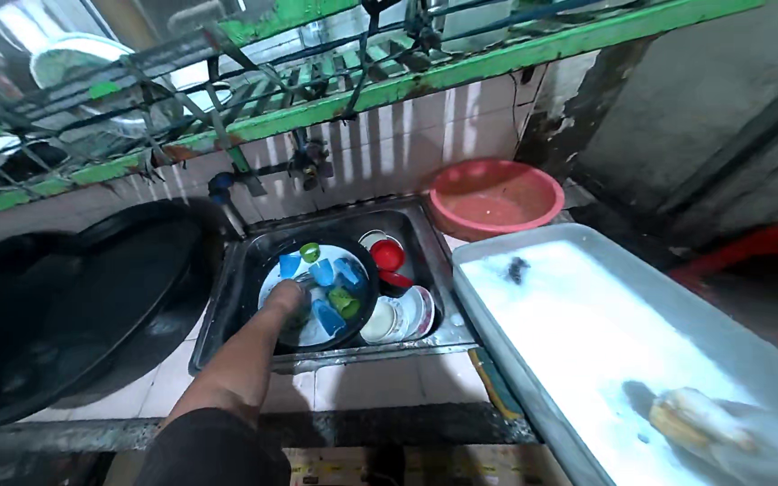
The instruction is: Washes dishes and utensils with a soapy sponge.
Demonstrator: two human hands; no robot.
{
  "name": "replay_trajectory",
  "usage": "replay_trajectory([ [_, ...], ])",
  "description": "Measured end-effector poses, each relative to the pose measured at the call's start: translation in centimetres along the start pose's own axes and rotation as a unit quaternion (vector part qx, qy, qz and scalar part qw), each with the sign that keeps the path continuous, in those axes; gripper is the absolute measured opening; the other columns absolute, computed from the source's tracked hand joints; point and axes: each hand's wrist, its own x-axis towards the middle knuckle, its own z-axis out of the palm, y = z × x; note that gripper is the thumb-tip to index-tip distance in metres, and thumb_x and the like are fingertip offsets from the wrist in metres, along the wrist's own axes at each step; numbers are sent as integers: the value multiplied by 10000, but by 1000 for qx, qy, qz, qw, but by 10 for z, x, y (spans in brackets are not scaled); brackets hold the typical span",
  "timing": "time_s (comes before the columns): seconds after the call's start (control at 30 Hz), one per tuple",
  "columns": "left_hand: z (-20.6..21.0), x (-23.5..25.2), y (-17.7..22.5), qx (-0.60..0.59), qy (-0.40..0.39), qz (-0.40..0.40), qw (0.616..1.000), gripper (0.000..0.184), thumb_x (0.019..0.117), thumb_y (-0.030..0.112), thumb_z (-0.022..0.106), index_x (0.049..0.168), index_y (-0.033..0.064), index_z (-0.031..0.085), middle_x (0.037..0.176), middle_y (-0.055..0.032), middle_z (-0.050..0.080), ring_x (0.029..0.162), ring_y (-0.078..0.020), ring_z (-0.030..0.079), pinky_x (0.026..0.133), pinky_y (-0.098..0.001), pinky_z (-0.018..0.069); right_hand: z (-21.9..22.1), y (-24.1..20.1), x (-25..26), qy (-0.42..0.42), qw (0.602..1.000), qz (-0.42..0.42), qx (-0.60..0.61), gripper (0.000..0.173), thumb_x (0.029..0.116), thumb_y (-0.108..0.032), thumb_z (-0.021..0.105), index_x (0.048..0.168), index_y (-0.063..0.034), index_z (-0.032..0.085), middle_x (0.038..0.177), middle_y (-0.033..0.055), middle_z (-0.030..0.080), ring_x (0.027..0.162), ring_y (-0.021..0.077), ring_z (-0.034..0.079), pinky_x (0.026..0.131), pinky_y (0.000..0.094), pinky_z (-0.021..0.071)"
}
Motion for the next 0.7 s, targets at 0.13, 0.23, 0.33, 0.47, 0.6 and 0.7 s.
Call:
replay_trajectory([
  [0.13,-36,15,28,14,71,105,992,261,1013,62,566,1228,-21,689,1317,-247,636,1272,-418,582,1086,-590,442,-20,-39,-25,-8,1000,-17,-5,438,1025,-41,521,1405,173,469,1420,399,494,1373,487,480,1150,573,336],
  [0.23,-67,-4,103,-53,133,207,968,236,992,42,587,1185,-8,712,1322,-225,634,1273,-391,584,1085,-571,454,-20,-46,-37,64,997,-20,40,422,1007,13,535,1389,184,485,1412,401,503,1370,483,482,1166,526,330],
  [0.33,-71,-52,211,-127,162,350,914,213,978,26,601,1138,15,741,1287,-190,666,1251,-333,609,1090,-504,469,9,21,-4,189,972,-83,115,515,982,-166,622,1398,121,524,1362,387,550,1307,511,531,1121,608,377],
  [0.47,-22,-99,345,-129,36,475,870,332,977,-6,593,1298,13,677,1329,-208,649,1267,-344,602,1105,-510,455,31,56,16,296,927,-101,205,504,928,-166,691,1349,89,585,1280,351,620,1201,514,602,1032,681,433],
  [0.6,28,-90,413,-122,-66,354,925,572,1069,325,523,1499,-44,445,1561,-250,427,1452,-368,425,1193,-530,351,29,51,15,317,914,-82,239,463,920,-139,701,1324,70,620,1250,313,655,1183,470,633,1031,645,456],
  [0.7,47,-74,420,-148,31,237,960,659,1042,468,521,1503,1,466,1549,-224,456,1437,-361,447,1174,-535,378,24,48,11,299,921,-74,241,471,928,-153,692,1355,31,616,1284,273,657,1210,430,633,1053,607,462],
])
